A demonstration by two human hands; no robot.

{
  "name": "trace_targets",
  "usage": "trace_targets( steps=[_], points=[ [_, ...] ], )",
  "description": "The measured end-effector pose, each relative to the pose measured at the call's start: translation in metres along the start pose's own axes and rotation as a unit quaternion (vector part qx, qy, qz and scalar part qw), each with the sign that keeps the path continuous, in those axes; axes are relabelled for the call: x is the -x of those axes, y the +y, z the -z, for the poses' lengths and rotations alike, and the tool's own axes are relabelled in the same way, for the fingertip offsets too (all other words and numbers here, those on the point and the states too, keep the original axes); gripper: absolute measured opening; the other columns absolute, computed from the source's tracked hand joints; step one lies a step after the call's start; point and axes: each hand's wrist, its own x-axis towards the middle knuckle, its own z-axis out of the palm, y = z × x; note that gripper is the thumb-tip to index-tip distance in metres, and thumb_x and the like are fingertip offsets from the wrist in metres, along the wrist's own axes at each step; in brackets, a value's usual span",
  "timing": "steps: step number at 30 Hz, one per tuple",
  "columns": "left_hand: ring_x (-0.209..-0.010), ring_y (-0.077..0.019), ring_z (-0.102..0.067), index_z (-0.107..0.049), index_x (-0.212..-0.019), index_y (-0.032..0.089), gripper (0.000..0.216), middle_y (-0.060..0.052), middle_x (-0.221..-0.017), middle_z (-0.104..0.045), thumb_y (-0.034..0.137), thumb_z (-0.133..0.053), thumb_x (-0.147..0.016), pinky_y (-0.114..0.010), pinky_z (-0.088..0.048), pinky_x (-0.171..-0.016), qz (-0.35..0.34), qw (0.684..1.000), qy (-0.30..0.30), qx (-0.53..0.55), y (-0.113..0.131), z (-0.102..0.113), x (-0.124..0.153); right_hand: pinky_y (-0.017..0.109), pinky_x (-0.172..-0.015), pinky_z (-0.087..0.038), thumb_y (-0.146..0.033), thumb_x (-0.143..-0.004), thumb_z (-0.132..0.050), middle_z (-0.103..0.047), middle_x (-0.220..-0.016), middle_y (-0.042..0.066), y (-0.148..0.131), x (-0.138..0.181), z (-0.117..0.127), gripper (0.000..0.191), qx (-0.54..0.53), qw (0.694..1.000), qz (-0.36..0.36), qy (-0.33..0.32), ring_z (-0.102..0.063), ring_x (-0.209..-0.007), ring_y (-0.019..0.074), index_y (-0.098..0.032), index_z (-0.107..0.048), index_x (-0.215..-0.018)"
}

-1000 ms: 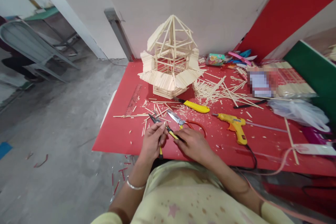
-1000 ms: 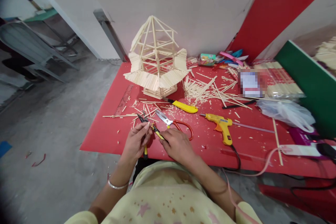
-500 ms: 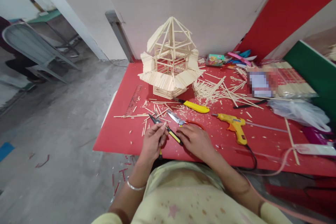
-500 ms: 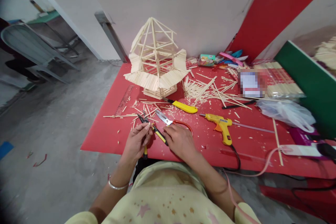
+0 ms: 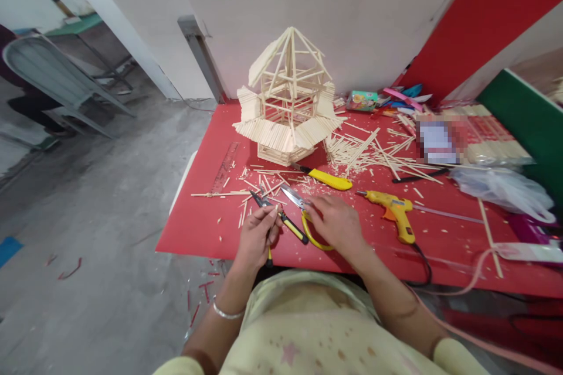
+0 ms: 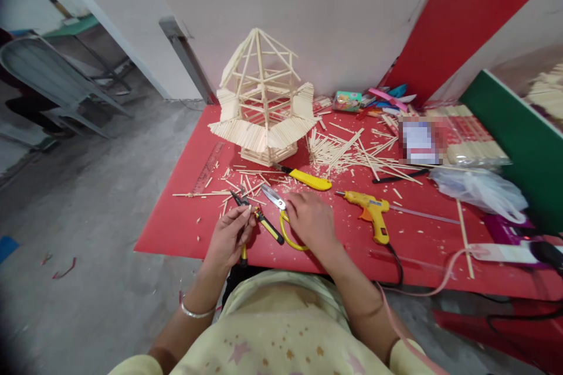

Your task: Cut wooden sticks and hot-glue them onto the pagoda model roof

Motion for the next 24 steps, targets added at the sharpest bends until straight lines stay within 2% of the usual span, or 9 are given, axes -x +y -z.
trace_targets(
  steps=[4,6,9,13,17,19,24],
  points=[
    [-0.037,-0.0009,-0.039,-0.071,-0.094,0.013,0.026,0.0,-0.067,-0.065,0.035,-0.075,-0.081,-0.014,-0.022,-0.035,-0.003,1.0,-0.002,0.002,-0.002,-0.002,-0.002,0.04,-0.092,-0.038,-0.039,-0.097,-0.044,-0.063,-0.12,0.015,0.023,-0.03,0.005,0.041,0.082,0.995,-0.041,0.047,-0.053,-0.107,0.0284,-0.017,-0.06,-0.128],
    [-0.037,-0.0011,-0.039,-0.071,-0.094,0.013,0.027,0.0,-0.067,-0.065,0.035,-0.075,-0.08,-0.015,-0.022,-0.035,-0.001,1.0,-0.004,0.001,-0.003,-0.003,-0.002,0.041,-0.091,-0.037,-0.036,-0.096,-0.046,-0.062,-0.123,0.017,0.028,-0.043,0.003,0.044,0.112,0.992,-0.035,0.048,-0.051,-0.108,0.0299,-0.014,-0.055,-0.133],
    [-0.037,-0.0014,-0.039,-0.071,-0.093,0.013,0.028,-0.001,-0.066,-0.065,0.036,-0.076,-0.079,-0.015,-0.021,-0.035,-0.003,1.0,-0.001,0.001,-0.003,-0.005,-0.002,0.041,-0.09,-0.036,-0.029,-0.096,-0.046,-0.063,-0.113,0.016,0.029,-0.051,-0.002,0.041,0.144,0.989,-0.022,0.028,-0.052,-0.106,0.0301,-0.016,-0.055,-0.134],
    [-0.037,-0.0015,-0.038,-0.071,-0.093,0.014,0.026,-0.001,-0.066,-0.065,0.035,-0.077,-0.078,-0.015,-0.02,-0.035,-0.012,1.0,0.005,0.007,-0.002,-0.006,-0.003,0.039,-0.084,-0.04,-0.028,-0.097,-0.041,-0.061,-0.108,0.016,0.024,-0.033,0.0,0.044,0.13,0.99,-0.024,0.037,-0.055,-0.096,0.0277,-0.016,-0.052,-0.138],
    [-0.037,-0.0014,-0.038,-0.071,-0.092,0.013,0.024,-0.001,-0.066,-0.065,0.033,-0.076,-0.078,-0.015,-0.022,-0.036,-0.02,1.0,0.008,0.008,0.001,-0.011,-0.005,0.032,-0.076,-0.045,-0.038,-0.1,-0.04,-0.061,-0.113,0.013,0.006,0.0,0.018,0.044,-0.002,0.997,0.061,0.045,-0.058,-0.094,0.0226,-0.017,-0.053,-0.136],
    [-0.037,-0.0013,-0.037,-0.071,-0.088,0.012,0.025,-0.001,-0.065,-0.065,0.033,-0.077,-0.076,-0.016,-0.023,-0.036,-0.022,1.0,0.009,0.008,0.004,-0.016,-0.005,0.03,-0.076,-0.046,-0.04,-0.1,-0.042,-0.063,-0.11,0.011,-0.004,0.012,0.023,0.042,-0.054,0.993,0.1,0.039,-0.06,-0.094,0.0206,-0.018,-0.056,-0.132],
    [-0.037,-0.0015,-0.036,-0.069,-0.084,0.012,0.029,-0.002,-0.065,-0.066,0.035,-0.08,-0.07,-0.016,-0.023,-0.036,-0.018,1.0,0.014,0.001,0.009,-0.024,-0.004,0.03,-0.075,-0.044,-0.039,-0.097,-0.05,-0.067,-0.1,0.007,-0.009,0.017,0.019,0.039,-0.049,0.988,0.13,0.062,-0.061,-0.089,0.0192,-0.02,-0.058,-0.131]
  ],
)
